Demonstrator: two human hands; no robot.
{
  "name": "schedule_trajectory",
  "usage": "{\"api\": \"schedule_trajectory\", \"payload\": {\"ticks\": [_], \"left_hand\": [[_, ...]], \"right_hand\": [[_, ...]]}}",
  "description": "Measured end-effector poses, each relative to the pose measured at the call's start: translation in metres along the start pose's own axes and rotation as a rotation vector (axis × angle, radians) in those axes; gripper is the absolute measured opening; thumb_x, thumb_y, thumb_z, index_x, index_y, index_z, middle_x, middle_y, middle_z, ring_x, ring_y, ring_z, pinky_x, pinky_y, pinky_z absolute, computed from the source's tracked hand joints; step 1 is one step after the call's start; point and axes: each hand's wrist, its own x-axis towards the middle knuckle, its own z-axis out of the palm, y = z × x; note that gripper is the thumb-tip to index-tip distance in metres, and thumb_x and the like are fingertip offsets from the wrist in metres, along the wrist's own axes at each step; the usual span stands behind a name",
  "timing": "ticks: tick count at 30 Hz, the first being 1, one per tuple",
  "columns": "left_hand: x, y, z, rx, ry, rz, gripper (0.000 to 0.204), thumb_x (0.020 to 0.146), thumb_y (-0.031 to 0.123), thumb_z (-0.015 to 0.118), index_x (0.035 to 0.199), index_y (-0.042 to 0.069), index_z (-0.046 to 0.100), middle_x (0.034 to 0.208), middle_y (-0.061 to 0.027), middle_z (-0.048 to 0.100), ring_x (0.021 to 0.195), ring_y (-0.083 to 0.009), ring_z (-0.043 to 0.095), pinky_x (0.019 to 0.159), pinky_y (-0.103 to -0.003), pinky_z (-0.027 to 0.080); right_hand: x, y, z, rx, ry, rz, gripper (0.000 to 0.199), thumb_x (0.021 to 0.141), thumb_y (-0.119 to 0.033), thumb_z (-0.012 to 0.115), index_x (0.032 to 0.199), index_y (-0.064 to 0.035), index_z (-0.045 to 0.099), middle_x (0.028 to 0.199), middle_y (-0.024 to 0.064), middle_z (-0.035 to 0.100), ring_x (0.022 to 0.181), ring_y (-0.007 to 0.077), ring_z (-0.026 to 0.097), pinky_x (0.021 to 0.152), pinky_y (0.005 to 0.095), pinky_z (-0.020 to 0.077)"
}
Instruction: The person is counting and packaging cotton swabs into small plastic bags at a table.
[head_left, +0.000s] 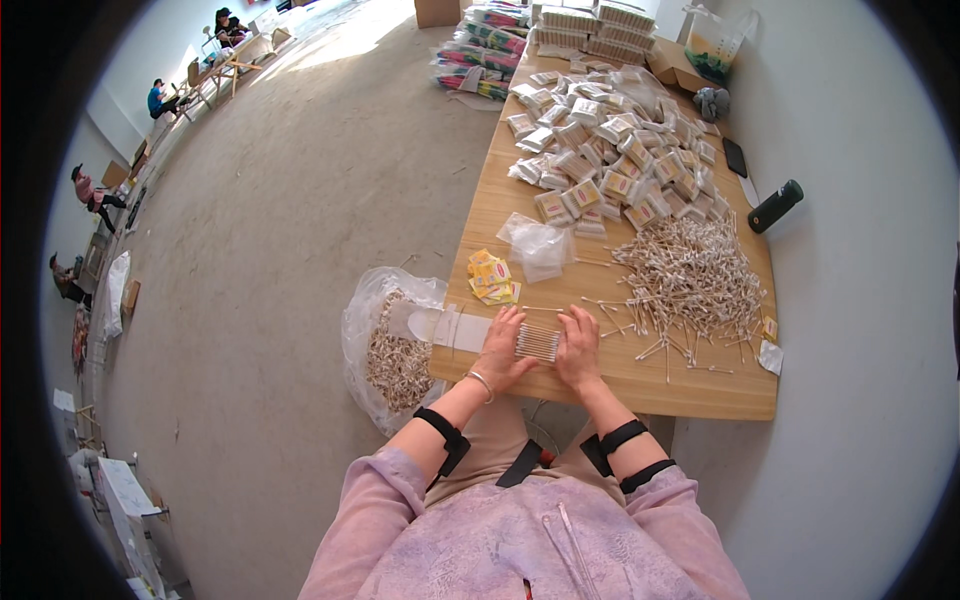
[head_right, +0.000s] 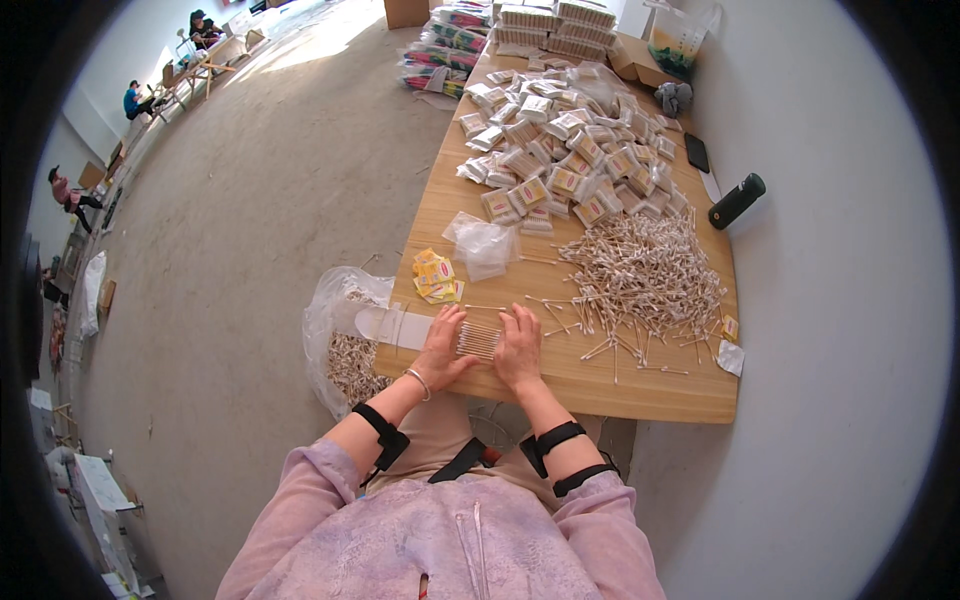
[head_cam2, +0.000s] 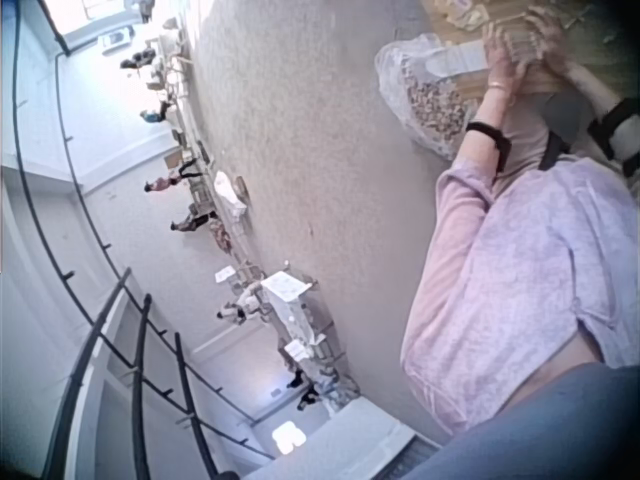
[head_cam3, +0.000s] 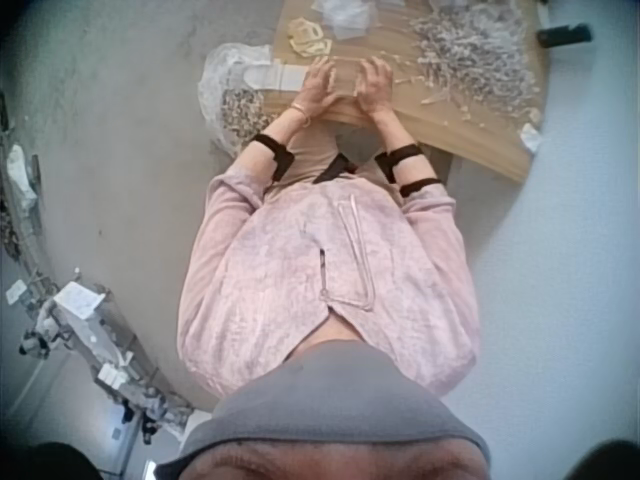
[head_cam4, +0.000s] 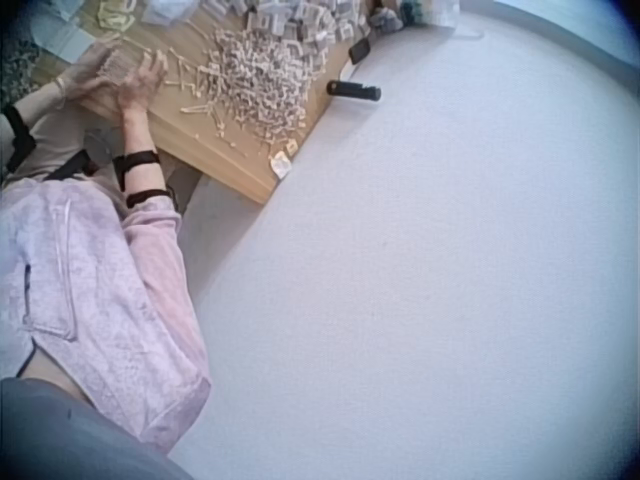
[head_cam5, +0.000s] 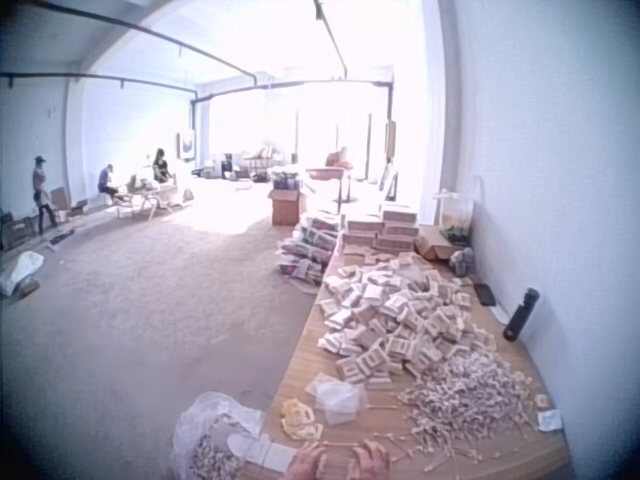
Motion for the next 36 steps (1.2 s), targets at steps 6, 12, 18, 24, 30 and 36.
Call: {"api": "schedule_trajectory", "payload": {"ticks": [6,12,18,24,30,36], "left_hand": [[0.003,-0.004,0.011,-0.762,0.197,-0.320,0.045,0.092,0.009,0.046,0.135,-0.001,0.037,0.136,-0.0154,0.043,0.130,-0.0239,0.036,0.107,-0.030,0.026],[0.006,-0.009,0.026,-0.729,0.338,-0.230,0.043,0.098,0.021,0.038,0.134,-0.002,0.039,0.134,-0.0147,0.046,0.126,-0.0207,0.040,0.105,-0.029,0.028],[0.006,-0.009,0.025,-0.740,0.311,-0.231,0.047,0.100,0.029,0.034,0.133,-0.003,0.040,0.134,-0.0147,0.046,0.127,-0.0213,0.039,0.105,-0.029,0.027],[0.003,-0.015,0.028,-0.882,0.432,-0.261,0.049,0.100,0.032,0.035,0.133,-0.003,0.040,0.134,-0.0145,0.046,0.126,-0.0205,0.039,0.105,-0.029,0.027],[0.004,-0.014,0.025,-0.849,0.385,-0.247,0.048,0.100,0.030,0.035,0.134,-0.004,0.037,0.137,-0.0144,0.041,0.129,-0.0208,0.036,0.108,-0.031,0.025],[0.004,-0.016,0.025,-0.846,0.369,-0.222,0.049,0.100,0.032,0.036,0.134,-0.003,0.038,0.136,-0.0125,0.042,0.126,-0.0187,0.039,0.106,-0.029,0.027]], "right_hand": [[-0.013,-0.019,0.007,0.425,0.136,0.209,0.035,0.083,-0.002,0.044,0.118,0.0013,0.049,0.129,0.0187,0.045,0.121,0.0337,0.041,0.105,0.0396,0.0299],[-0.005,-0.034,0.024,0.723,0.144,0.358,0.035,0.089,-0.006,0.039,0.122,0.0035,0.044,0.137,0.0184,0.041,0.131,0.0302,0.034,0.108,0.0370,0.0260],[0.001,-0.037,0.033,0.703,0.078,0.262,0.034,0.089,-0.007,0.039,0.121,0.0037,0.046,0.135,0.0195,0.042,0.131,0.0330,0.033,0.108,0.0381,0.0250],[-0.006,-0.035,0.029,0.422,0.129,0.151,0.032,0.088,-0.005,0.042,0.119,0.0011,0.049,0.126,0.0169,0.050,0.125,0.0327,0.039,0.105,0.0384,0.0294],[-0.002,-0.032,0.033,0.355,-0.050,0.030,0.027,0.087,-0.006,0.045,0.112,-0.0008,0.054,0.111,0.0171,0.055,0.114,0.0348,0.045,0.101,0.0429,0.0324],[0.000,-0.038,0.033,0.606,0.028,0.179,0.029,0.085,-0.002,0.043,0.112,-0.0012,0.054,0.117,0.0187,0.054,0.118,0.0343,0.045,0.101,0.0398,0.0341]]}}
